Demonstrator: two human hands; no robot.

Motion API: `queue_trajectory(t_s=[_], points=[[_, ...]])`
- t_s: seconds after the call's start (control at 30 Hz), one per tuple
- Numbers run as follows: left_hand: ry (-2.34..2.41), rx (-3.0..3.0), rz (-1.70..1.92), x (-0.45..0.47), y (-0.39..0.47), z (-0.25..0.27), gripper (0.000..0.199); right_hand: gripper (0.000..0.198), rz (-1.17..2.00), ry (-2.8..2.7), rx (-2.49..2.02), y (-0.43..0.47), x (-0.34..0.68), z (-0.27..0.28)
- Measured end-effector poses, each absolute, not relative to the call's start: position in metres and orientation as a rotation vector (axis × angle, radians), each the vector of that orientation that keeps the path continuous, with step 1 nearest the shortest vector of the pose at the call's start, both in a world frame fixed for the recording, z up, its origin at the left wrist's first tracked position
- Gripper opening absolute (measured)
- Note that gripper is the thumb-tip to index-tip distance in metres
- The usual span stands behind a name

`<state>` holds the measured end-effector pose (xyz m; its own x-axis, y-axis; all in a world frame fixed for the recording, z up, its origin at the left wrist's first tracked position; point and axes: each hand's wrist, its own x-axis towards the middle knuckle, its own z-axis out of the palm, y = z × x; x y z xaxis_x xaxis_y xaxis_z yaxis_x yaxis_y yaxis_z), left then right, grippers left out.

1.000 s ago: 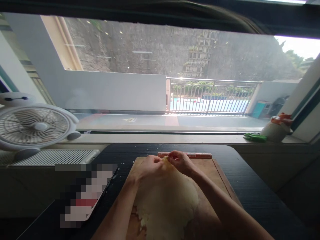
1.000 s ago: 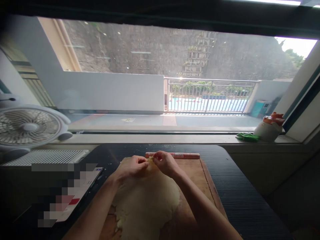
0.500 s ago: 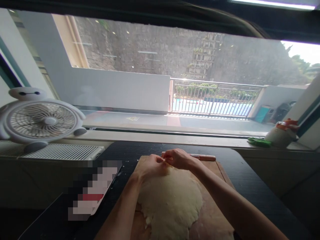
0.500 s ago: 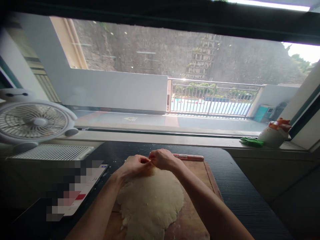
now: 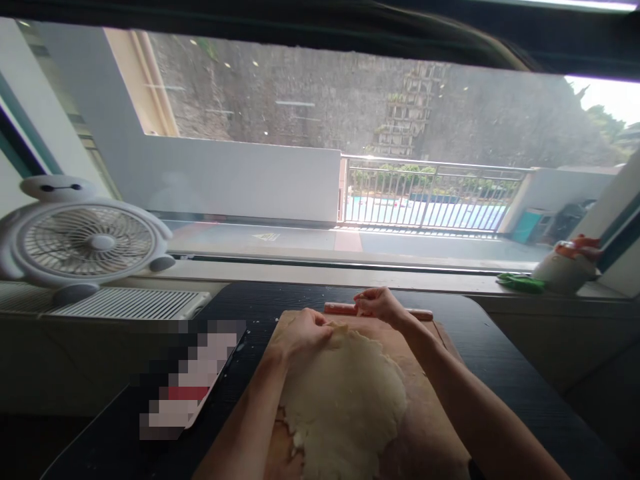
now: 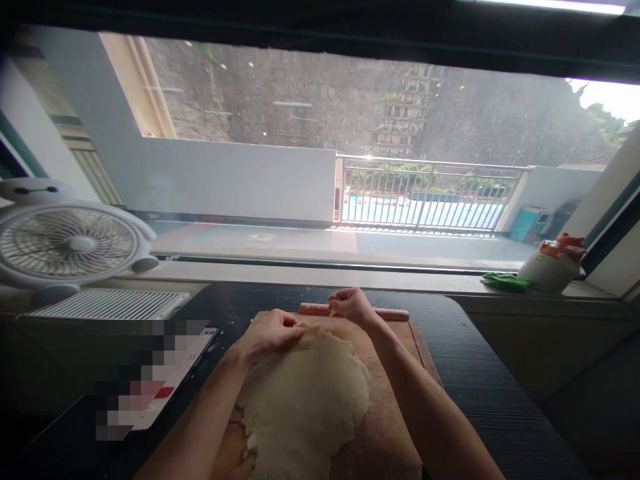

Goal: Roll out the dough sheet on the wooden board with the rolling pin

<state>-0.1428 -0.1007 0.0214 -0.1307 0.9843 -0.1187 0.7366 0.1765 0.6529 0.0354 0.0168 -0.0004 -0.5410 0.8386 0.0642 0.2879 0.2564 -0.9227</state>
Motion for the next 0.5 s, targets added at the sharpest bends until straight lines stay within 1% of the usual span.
queue_trajectory(t_s=[0.13, 0.3, 0.4, 0.5], points=[[1.96, 1.677, 0.638, -0.13, -0.097, 0.022, 0.027, 0.032, 1.316, -1.91, -1.051, 0.008, 0.058, 0.003], [1.863, 1.763, 0.719, -0.112, -0.093, 0.01, 0.023, 0.032, 1.348, -1.936, -1.043, -0.013, 0.075, -0.008], [1.8, 1.752, 0.695, -0.111, -0.093, 0.008, 0.023, 0.032, 1.338, -1.896, -0.986, -0.016, 0.075, -0.014], [1.843, 1.719, 0.656, -0.112, -0.094, 0.01, 0.025, 0.029, 1.31, -1.881, -0.89, -0.016, 0.064, -0.016]])
